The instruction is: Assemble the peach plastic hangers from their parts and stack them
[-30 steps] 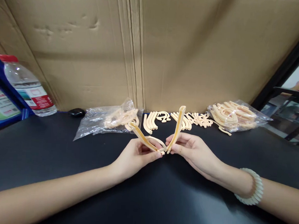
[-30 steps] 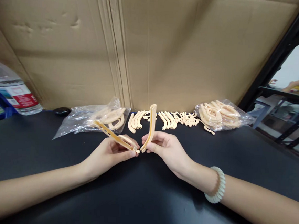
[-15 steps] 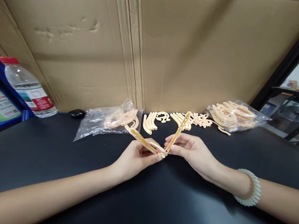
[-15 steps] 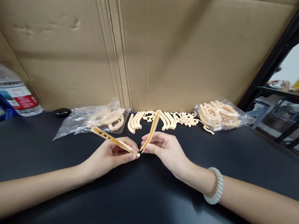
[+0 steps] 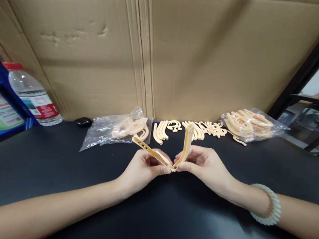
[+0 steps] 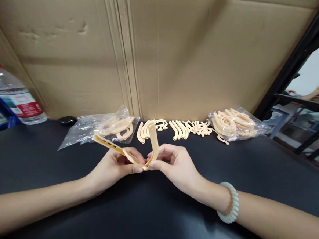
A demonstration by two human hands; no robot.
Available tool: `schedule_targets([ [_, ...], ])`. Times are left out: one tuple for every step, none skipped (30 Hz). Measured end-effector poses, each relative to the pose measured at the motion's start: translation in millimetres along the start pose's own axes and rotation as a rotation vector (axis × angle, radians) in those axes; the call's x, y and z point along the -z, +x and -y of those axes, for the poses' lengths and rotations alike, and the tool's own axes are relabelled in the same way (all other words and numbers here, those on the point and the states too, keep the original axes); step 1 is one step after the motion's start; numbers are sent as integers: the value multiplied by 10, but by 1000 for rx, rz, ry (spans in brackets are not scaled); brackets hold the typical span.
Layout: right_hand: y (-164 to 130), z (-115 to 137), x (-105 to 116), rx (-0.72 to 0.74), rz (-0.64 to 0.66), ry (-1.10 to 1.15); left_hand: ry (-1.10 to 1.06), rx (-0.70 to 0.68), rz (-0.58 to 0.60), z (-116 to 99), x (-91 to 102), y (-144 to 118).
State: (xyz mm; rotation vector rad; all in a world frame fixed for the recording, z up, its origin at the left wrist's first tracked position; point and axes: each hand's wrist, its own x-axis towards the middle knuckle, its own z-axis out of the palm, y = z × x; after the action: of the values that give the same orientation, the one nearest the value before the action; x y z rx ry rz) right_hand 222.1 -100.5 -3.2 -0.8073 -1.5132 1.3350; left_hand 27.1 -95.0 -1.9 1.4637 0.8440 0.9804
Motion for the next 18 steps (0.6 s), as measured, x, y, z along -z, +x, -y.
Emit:
schedule_targets([
  [-4, -3, -12, 10, -2, -4, -7, 7, -8, -3, 4, 0],
  [-10, -9, -23, 20, -2, -11, -16, 14, -14, -7, 7, 0],
  [-17, -17, -33, 29, -2, -21, -29, 21, -23, -11, 8, 1],
  [-24, -27, -42, 36, -3, -33, -43, 30, -32, -16, 8, 2],
  [-32, -38, -48, 41, -4, -46, -54, 39, -42, -21, 7, 3],
  [-39, -50, -52, 41, -4, -55, -63, 48, -50, -25, 5, 5],
  [-45, -59, -55, 36, -5, -60, -71, 54, -56, -30, 1, 6],
  [-47, -67, -57, 30, -9, -62, -78, 58, -55, -34, -3, 7],
  [-47, -73, -59, 25, -17, -62, -86, 58, -55, -38, -8, 7],
  [-44, -76, -62, 28, -30, -62, -95, 57, -56, -43, -12, 7],
  [-39, -77, -65, 35, -48, -63, -102, 56, -61, -46, -16, 6],
  [-31, -77, -69, 44, -66, -62, -107, 56, -69, -49, -19, 4],
  [-22, -76, -72, 53, -82, -61, -107, 54, -79, -50, -19, 2],
  [-11, -75, -72, 58, -92, -59, -105, 52, -89, -50, -19, 0],
  [2, -73, -66, 60, -100, -58, -100, 52, -98, -47, -16, -2],
  [16, -68, -54, 65, -106, -55, -95, 54, -104, -42, -13, -4],
  [33, -59, -31, 78, -117, -50, -92, 57, -112, -36, -10, -5],
  [51, -45, 3, 98, -131, -41, -95, 60, -126, -28, -7, -6],
])
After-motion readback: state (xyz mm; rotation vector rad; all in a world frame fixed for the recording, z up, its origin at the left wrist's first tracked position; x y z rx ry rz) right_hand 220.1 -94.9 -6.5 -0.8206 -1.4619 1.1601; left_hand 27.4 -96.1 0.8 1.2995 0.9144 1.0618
